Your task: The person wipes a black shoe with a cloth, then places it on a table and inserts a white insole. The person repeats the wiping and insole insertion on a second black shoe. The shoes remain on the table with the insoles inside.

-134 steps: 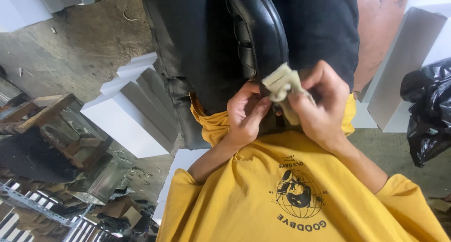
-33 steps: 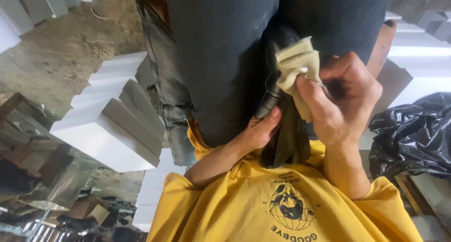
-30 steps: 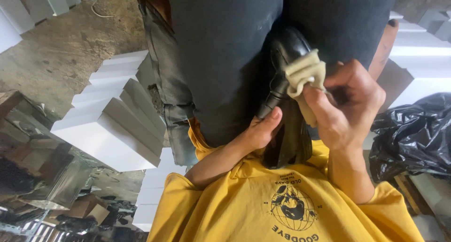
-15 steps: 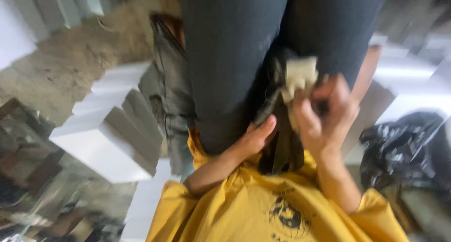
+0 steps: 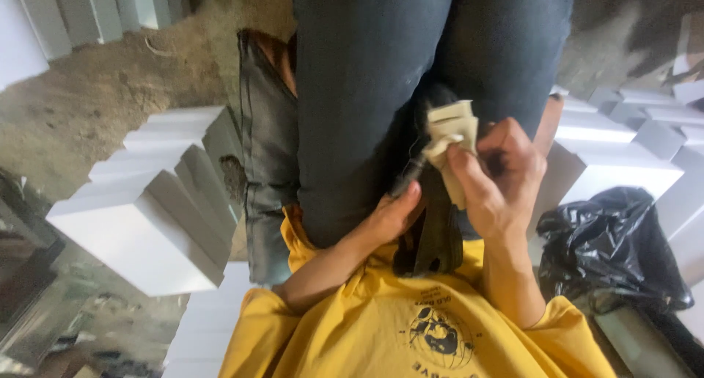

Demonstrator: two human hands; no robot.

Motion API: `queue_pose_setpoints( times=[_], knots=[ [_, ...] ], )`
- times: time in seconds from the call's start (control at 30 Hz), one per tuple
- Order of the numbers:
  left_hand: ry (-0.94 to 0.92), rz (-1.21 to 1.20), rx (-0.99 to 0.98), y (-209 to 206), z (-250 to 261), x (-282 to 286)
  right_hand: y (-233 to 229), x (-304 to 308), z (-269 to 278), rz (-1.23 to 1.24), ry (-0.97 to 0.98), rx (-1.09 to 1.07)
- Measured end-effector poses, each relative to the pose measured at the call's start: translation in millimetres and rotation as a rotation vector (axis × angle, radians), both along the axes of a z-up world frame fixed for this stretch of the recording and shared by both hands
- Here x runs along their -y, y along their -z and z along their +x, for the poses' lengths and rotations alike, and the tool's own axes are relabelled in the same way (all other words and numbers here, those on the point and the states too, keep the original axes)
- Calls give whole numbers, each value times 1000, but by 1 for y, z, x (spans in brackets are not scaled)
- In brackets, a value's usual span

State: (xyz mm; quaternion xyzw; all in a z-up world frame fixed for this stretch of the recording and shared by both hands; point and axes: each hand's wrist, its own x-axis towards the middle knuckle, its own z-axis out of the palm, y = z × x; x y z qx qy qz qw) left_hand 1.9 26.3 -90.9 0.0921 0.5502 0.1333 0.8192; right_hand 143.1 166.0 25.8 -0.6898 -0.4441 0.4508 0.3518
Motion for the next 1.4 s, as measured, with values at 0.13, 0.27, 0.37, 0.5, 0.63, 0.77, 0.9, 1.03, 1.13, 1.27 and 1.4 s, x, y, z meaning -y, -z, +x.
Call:
queue_pose_setpoints(
  times=[0.13, 0.27, 0.37, 0.5, 0.63, 0.77, 0.9, 1.03, 1.13, 1.27, 1.4],
  knots=[
    [-17, -47, 7, -20, 4, -19, 4, 5, 1, 13, 46, -5],
    [-495, -71, 24, -65, 14, -63, 9, 0, -2, -43, 68, -65],
    [-750, -90, 240, -4, 25, 2, 10, 6, 0, -44, 63, -40],
    [-927, -64, 572, -67, 29, -52, 7, -8, -6, -77, 44, -97],
    [-907, -136, 615, -58, 22, -39, 11, 5, -1, -24, 44, -64],
    [-849, -200, 759, -47, 15, -39, 6, -5, -8, -48, 33, -47],
    [-786, -305, 870, -32, 5, -32, 9, 3, -4, -45, 32, -24],
    [-724, -334, 968, -23, 1, -32, 7, 7, 4, -11, 40, -15],
    [-670, -381, 1057, -8, 0, -17, 3, 3, 17, -84, 397, -591],
    [-757, -223, 1028, -13, 3, -26, -1, -4, 17, -61, 304, -710],
    [-650, -265, 1041, -16, -4, -28, 4, -3, 7, -8, -231, -33]
  ],
)
